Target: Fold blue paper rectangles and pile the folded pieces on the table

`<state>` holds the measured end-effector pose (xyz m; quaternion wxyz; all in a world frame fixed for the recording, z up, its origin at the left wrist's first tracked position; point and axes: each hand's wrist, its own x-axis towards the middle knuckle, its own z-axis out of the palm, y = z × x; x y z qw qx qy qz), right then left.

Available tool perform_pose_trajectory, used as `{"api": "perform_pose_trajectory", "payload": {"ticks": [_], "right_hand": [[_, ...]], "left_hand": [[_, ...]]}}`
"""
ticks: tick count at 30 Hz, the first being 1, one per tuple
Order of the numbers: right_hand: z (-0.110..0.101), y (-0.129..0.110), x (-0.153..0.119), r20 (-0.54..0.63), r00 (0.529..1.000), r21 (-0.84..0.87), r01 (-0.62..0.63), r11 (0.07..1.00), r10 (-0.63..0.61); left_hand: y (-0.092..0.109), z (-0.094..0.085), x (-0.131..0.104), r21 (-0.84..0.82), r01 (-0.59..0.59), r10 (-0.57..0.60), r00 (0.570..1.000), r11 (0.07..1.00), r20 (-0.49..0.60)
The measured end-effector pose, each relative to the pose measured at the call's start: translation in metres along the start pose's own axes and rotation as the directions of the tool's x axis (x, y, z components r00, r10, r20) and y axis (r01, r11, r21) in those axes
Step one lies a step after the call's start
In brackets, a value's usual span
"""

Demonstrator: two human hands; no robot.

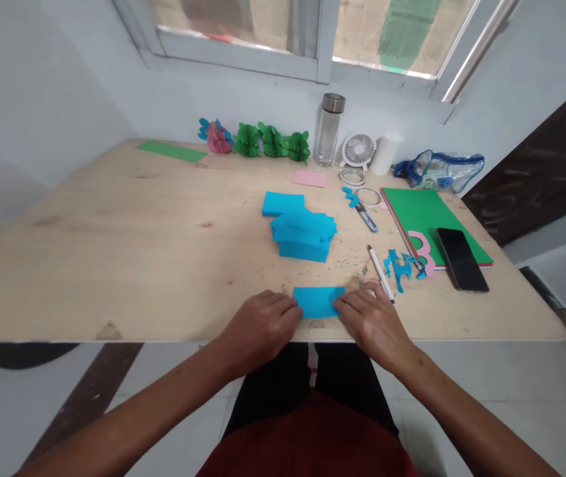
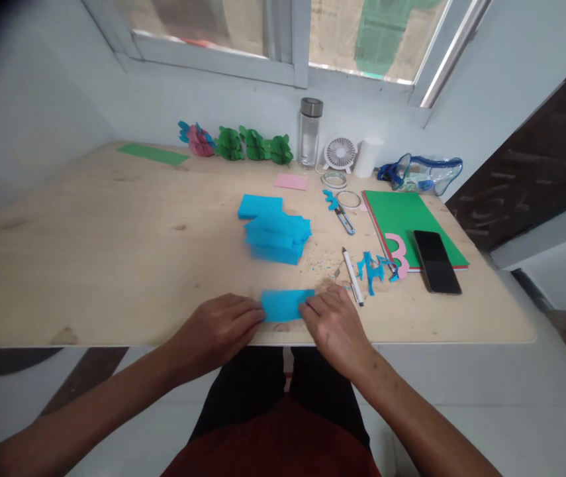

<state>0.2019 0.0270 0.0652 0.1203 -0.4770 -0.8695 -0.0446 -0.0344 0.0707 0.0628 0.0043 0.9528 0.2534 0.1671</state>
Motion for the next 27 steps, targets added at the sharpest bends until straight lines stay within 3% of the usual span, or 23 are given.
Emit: {"api": "perform_pose_trajectory", "payload": {"ticks": [5,11,15,17,19,21,24,27], "right_hand": [[0.005,-0.020,-0.006,-0.080,0.994,0.099,-0.064,0.993,0.072],[0.008,-0.023,-0.010,-0.105,0.976,0.233,-0.163,0.959,0.191],[0.019,-0.022,-0.008,-0.130,0.923,0.318,-0.308,0.897,0.363],[0.026,-0.023,-0.006,-0.173,0.888,0.343,-0.351,0.872,0.425],[0.032,-0.024,-0.003,-0.199,0.866,0.353,-0.374,0.858,0.459],[0.035,-0.024,-0.001,-0.202,0.857,0.354,-0.388,0.851,0.475],[0.037,-0.024,0.000,-0.200,0.858,0.347,-0.389,0.853,0.472],[0.037,-0.024,0.000,-0.206,0.866,0.340,-0.374,0.863,0.456]], "left_hand": [[0.010,0.007,-0.020,-0.186,0.156,-0.180,0.976,0.970,-0.123],[0.018,0.019,-0.017,-0.330,0.307,-0.390,0.892,0.893,-0.227],[0.019,0.023,-0.015,-0.411,0.406,-0.511,0.840,0.816,-0.185],[0.021,0.026,-0.015,-0.404,0.439,-0.552,0.804,0.803,-0.223],[0.027,0.031,-0.016,-0.347,0.444,-0.550,0.769,0.826,-0.326],[0.035,0.035,-0.018,-0.234,0.413,-0.475,0.759,0.880,-0.446],[0.049,0.041,-0.021,-0.052,0.319,-0.297,0.795,0.946,-0.529],[0.057,0.048,-0.023,0.016,0.274,-0.237,0.858,0.962,-0.456]]}}
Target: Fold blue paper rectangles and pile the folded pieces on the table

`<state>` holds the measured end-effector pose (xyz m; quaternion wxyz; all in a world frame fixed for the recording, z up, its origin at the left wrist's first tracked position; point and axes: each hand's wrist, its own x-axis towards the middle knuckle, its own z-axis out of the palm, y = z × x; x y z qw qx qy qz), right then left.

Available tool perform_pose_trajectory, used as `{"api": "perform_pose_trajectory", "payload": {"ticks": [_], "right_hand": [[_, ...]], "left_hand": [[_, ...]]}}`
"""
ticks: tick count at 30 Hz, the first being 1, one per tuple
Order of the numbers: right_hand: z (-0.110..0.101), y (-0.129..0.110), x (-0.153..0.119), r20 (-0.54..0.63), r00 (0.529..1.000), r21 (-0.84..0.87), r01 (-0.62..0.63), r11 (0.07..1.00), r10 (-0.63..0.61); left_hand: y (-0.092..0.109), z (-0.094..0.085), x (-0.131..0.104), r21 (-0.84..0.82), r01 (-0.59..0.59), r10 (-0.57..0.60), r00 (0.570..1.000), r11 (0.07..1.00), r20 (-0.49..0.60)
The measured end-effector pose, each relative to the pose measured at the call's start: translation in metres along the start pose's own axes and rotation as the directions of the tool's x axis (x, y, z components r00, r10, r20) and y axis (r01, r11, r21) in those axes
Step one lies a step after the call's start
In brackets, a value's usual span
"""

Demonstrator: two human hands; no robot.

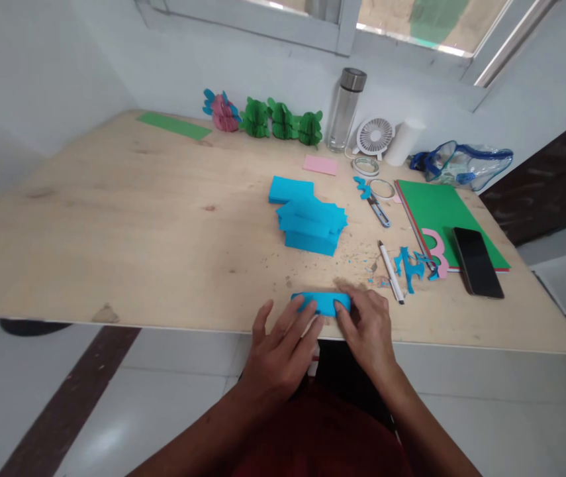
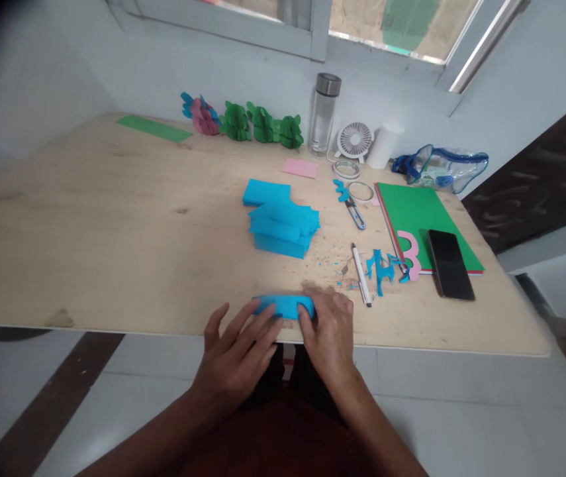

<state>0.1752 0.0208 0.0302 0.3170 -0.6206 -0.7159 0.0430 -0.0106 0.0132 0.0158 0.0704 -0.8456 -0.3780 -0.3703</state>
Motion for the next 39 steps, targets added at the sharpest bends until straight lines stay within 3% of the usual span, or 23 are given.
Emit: {"api": "perform_pose_trajectory", "payload": {"ticks": [4,7,13,32,39], "right_hand": [[-0.001,-0.001,-0.001,0.006,1.000,-0.002,0.022,1.000,-0.022],[-0.003,0.000,-0.003,0.005,0.999,0.005,0.046,0.999,-0.046],[-0.006,-0.001,-0.009,0.002,0.992,-0.009,0.124,0.992,-0.124],[-0.004,-0.003,-0.012,0.021,0.983,-0.135,0.185,0.973,-0.184],[-0.006,-0.002,-0.009,0.047,0.979,-0.137,0.204,0.969,-0.200]], "left_hand": [[-0.001,0.006,-0.007,0.023,0.034,-0.037,0.984,0.999,0.174],[-0.003,0.008,-0.011,0.011,0.040,-0.041,0.976,0.999,0.215],[-0.002,0.008,-0.014,-0.023,0.061,-0.054,0.971,0.998,0.235],[-0.001,0.011,-0.020,0.029,0.070,-0.075,0.969,0.997,0.235],[0.002,0.008,-0.020,0.048,0.135,-0.143,0.953,0.990,0.266]]}}
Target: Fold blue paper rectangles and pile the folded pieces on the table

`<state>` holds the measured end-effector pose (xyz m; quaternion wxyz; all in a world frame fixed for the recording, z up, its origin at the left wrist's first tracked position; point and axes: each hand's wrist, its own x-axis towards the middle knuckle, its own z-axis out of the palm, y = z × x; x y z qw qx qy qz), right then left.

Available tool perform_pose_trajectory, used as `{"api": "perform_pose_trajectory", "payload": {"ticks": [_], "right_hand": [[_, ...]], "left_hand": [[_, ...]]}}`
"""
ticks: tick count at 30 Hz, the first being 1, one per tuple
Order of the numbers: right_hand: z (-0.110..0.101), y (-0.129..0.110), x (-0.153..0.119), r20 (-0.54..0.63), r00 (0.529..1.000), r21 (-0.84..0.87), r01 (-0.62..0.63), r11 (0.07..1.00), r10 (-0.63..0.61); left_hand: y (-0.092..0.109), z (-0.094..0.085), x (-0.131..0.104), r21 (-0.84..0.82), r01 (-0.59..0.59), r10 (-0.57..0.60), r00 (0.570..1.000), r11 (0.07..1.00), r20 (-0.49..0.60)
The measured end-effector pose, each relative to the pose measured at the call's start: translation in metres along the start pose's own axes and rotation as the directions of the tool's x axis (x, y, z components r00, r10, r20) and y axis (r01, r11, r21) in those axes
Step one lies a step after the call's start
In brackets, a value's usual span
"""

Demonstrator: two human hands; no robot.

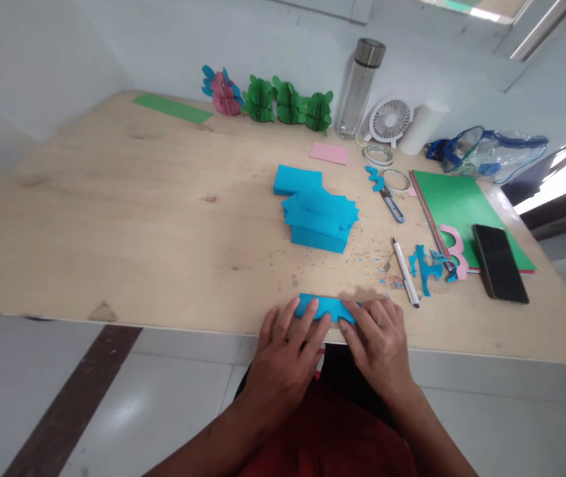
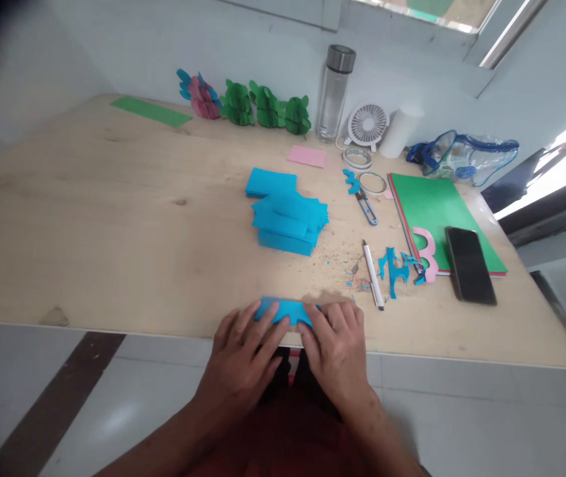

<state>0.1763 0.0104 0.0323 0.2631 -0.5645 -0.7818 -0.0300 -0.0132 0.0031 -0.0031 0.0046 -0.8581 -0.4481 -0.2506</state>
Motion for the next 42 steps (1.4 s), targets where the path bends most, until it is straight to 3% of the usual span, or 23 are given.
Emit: {"api": "perform_pose_trajectory", "payload": {"ticks": [9,16,24,31,42], "right_hand": [[-0.003,-0.004,-0.001,-0.001,0.999,-0.030,-0.050,0.998,0.050],[0.000,-0.016,0.011,0.132,0.988,0.026,0.072,0.997,-0.074],[0.004,-0.015,0.012,0.118,0.990,0.038,0.067,0.997,-0.071],[0.003,-0.018,0.014,0.114,0.993,0.044,0.036,0.998,-0.041],[0.002,-0.020,0.014,0.124,0.992,0.035,0.020,0.999,-0.025]], "left_hand": [[0.000,-0.005,0.003,0.018,-0.010,0.009,0.998,1.000,0.056],[-0.001,-0.013,0.009,-0.070,0.022,-0.018,0.998,0.997,0.052],[-0.031,-0.034,0.033,-0.211,0.066,-0.060,0.998,0.975,0.035],[-0.037,-0.032,0.052,-0.246,0.087,-0.066,0.994,0.965,0.091],[-0.031,-0.032,0.053,-0.249,0.141,-0.113,0.986,0.958,0.121]]}}
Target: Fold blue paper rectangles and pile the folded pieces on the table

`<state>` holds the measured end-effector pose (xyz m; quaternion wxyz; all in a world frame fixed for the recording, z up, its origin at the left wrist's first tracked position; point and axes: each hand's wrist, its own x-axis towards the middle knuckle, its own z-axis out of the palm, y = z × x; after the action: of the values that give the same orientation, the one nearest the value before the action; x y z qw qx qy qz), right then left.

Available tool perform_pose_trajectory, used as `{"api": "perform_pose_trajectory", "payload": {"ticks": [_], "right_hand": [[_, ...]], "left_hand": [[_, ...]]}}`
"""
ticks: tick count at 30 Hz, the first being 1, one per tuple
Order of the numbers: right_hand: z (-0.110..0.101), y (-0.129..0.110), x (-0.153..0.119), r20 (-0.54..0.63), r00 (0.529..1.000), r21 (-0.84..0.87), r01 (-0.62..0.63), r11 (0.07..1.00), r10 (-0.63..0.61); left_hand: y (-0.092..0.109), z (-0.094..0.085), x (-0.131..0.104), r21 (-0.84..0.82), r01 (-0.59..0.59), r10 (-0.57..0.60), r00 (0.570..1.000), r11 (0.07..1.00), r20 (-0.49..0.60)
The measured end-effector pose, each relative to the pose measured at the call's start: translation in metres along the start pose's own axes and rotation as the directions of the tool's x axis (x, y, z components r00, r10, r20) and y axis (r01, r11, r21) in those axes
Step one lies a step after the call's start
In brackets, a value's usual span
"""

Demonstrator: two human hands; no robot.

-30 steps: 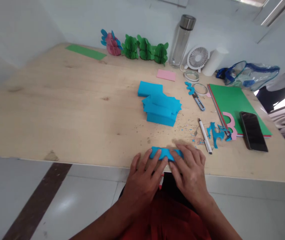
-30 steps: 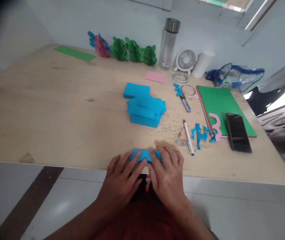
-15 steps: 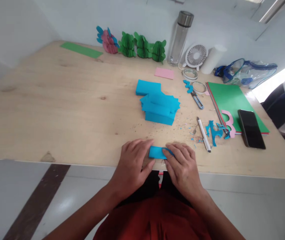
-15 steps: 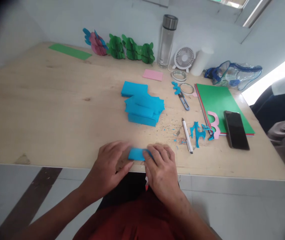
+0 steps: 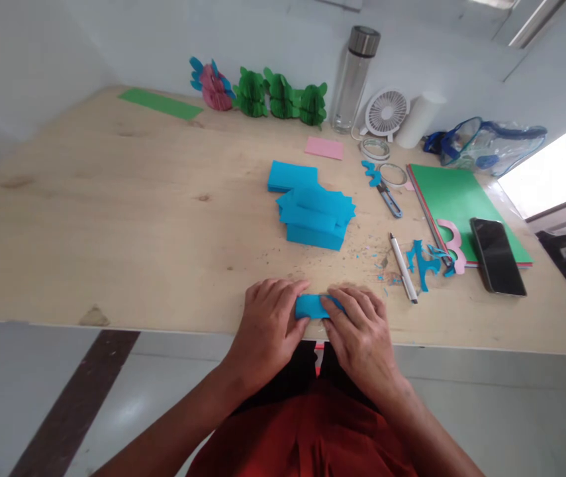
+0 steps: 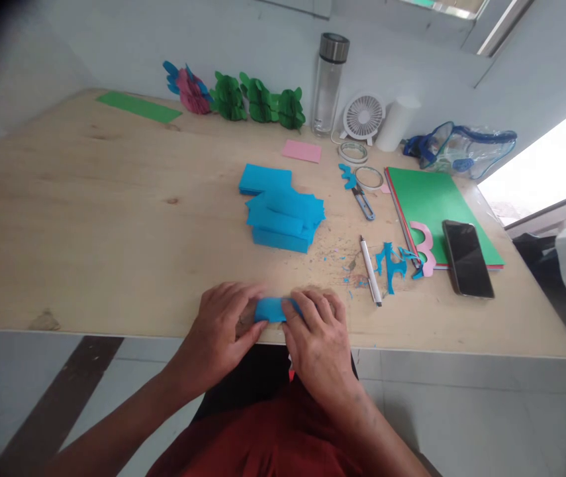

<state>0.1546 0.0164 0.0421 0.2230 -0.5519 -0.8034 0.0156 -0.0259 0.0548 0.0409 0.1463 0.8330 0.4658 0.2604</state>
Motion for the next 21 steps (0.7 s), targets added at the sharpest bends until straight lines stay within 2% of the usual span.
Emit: {"api": "perform_pose_trajectory", "payload": {"ticks": [21], "right_hand": [[0.006,-0.007,0.000,-0.012,0.998,-0.046,-0.062,0.997,0.061]], "left_hand": [[-0.008,-0.007,0.011,-0.043,-0.020,0.023,0.996,0.999,0.084]]}}
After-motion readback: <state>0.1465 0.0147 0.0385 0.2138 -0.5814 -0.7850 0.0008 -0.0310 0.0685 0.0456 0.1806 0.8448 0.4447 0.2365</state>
